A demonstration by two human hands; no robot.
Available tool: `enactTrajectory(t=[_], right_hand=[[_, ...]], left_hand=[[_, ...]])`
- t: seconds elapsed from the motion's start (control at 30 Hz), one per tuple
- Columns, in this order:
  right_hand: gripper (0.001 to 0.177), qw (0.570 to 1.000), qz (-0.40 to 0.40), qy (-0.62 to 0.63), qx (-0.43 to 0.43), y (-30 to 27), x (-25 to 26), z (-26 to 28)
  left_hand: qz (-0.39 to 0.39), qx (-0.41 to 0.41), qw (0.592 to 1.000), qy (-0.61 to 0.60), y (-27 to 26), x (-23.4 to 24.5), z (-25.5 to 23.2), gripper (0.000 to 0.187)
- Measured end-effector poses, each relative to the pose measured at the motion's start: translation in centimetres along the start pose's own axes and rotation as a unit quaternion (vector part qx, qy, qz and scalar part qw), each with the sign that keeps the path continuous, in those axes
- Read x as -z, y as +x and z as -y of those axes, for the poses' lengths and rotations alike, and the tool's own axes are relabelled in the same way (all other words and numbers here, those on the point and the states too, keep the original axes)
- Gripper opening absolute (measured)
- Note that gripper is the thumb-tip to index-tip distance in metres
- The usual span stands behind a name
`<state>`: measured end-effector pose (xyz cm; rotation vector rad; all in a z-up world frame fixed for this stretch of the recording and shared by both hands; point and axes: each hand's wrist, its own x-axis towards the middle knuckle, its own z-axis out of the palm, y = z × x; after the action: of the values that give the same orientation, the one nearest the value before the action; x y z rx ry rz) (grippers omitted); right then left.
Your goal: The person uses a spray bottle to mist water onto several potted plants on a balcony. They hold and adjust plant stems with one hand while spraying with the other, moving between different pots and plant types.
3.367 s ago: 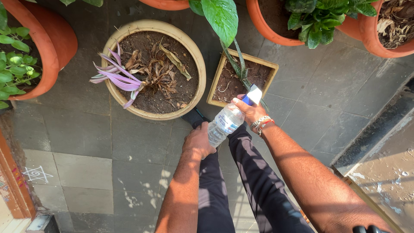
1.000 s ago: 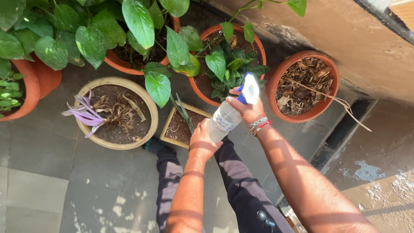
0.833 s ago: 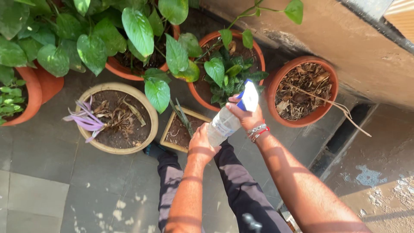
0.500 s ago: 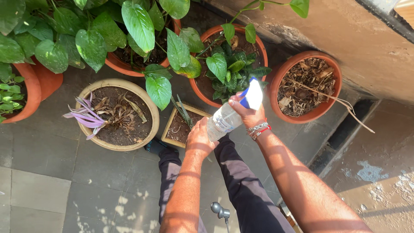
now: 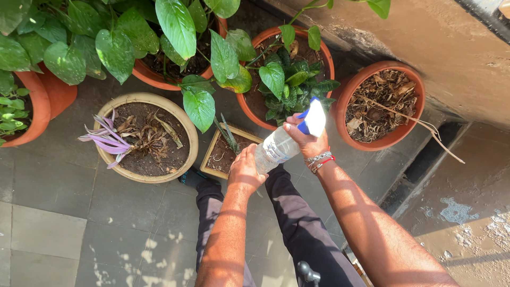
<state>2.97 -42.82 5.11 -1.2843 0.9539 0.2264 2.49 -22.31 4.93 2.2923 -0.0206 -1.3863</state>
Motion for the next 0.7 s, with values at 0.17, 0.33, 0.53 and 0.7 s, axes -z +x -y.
enactTrajectory(t=[0.17,0.33,0.53,0.7], right_hand=[[0.051,1.000,0.002,-0.008,-0.002,0.1,0.3,-0.7],[0.051,0.999,0.000,-0.034,-0.008,0.2,0.4,-1.4],[0.069,0.999,0.007,0.038,0.002,0.4,0.1,-1.3],[0.095,0.999,-0.003,0.046,0.022,-0.2,0.1,-0.4]], left_hand=[[-0.018,-0.014,1.000,0.009,-0.1,-0.2,0.0,0.104],[-0.007,-0.001,1.000,0.001,-0.1,-0.1,0.4,0.101],[-0.018,-0.016,1.000,0.014,0.1,0.2,0.3,0.101],[-0.017,-0.021,0.999,0.035,0.1,0.8,-0.3,0.100]])
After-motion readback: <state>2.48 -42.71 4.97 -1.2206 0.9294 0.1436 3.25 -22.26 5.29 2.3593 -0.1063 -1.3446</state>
